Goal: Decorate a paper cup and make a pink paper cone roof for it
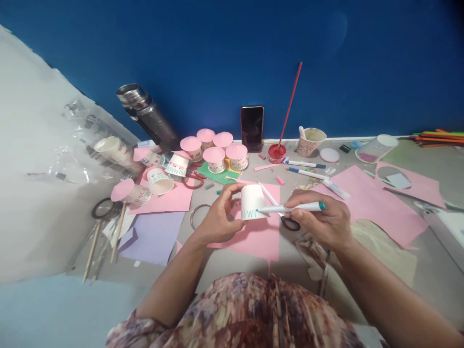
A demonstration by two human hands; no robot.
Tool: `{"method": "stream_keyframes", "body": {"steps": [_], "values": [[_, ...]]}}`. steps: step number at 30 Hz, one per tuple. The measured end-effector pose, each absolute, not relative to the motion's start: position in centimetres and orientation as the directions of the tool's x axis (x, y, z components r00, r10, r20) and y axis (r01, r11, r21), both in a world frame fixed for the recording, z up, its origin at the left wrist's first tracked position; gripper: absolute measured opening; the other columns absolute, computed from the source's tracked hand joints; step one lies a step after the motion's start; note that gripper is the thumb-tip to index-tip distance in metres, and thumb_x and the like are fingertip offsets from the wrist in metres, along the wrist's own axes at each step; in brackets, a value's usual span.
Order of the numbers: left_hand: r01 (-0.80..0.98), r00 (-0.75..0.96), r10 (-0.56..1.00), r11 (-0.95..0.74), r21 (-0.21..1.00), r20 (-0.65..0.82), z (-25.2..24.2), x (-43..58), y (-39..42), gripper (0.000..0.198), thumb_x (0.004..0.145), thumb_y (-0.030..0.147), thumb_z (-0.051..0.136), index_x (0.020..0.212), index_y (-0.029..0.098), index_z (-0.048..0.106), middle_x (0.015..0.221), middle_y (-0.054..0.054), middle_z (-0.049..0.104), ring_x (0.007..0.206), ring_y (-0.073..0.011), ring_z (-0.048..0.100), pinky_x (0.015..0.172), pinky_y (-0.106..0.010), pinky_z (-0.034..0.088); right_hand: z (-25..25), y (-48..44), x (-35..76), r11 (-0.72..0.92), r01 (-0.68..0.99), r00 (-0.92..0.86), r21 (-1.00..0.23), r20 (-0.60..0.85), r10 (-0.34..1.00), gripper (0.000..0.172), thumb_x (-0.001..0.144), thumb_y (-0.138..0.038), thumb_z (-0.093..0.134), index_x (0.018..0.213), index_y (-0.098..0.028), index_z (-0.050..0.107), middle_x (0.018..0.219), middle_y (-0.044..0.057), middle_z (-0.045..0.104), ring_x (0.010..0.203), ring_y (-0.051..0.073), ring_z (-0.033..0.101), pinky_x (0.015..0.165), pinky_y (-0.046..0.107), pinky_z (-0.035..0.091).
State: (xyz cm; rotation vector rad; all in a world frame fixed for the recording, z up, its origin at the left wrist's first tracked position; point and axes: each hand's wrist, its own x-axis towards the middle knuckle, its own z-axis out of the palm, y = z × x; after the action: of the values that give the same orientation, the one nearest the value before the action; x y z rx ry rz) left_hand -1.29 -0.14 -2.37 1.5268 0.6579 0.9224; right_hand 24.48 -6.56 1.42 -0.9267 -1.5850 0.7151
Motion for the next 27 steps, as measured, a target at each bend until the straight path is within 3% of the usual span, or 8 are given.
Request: {"method": "stream_keyframes", "body": {"steps": [9, 23, 27], "values": [[-0.163, 0.509, 0.840, -0.121, 0.979, 0.189, -1.6, -0.9, -0.2, 0.072, 0.070, 0.011, 0.084, 0.134, 0.025, 0.056, 0.137, -0.011, 0.053, 0.134, -0.0300, 0.051, 0.110, -0.043, 0.047, 1.4, -6.5, 24.8, 0.444, 0.150, -0.046, -0.884, 0.442, 0.896, 0.011, 0.097, -0.035, 0.070, 0.100, -0.027, 0.078, 0.076, 0.003, 0.075, 0.061, 0.018, 0.066, 0.057, 0.032, 0.051], [-0.252, 0.498, 0.862, 0.037, 0.967, 0.097, -1.6, -1.0, -0.2, 0.071, 0.070, 0.021, 0.090, 0.133, 0.025, 0.057, 0.141, -0.011, 0.055, 0.133, -0.0294, 0.055, 0.101, -0.035, 0.050, 1.4, -6.4, 24.9, 0.446, 0.055, -0.053, -0.893, 0.444, 0.895, 0.009, 0.098, -0.029, 0.069, 0.102, -0.026, 0.076, 0.073, 0.002, 0.074, 0.061, 0.017, 0.067, 0.056, 0.029, 0.052], [-0.226, 0.473, 0.880, 0.075, 0.971, 0.042, -1.4, -1.0, -0.4, 0.072, 0.069, 0.022, 0.091, 0.133, 0.025, 0.057, 0.145, -0.012, 0.054, 0.133, -0.0309, 0.056, 0.095, -0.033, 0.052, 1.2, -6.4, 24.9, 0.451, 0.073, 0.021, -0.890, 0.453, 0.891, 0.009, 0.098, -0.029, 0.069, 0.104, -0.025, 0.075, 0.075, 0.001, 0.075, 0.064, 0.017, 0.069, 0.059, 0.029, 0.053]]}}
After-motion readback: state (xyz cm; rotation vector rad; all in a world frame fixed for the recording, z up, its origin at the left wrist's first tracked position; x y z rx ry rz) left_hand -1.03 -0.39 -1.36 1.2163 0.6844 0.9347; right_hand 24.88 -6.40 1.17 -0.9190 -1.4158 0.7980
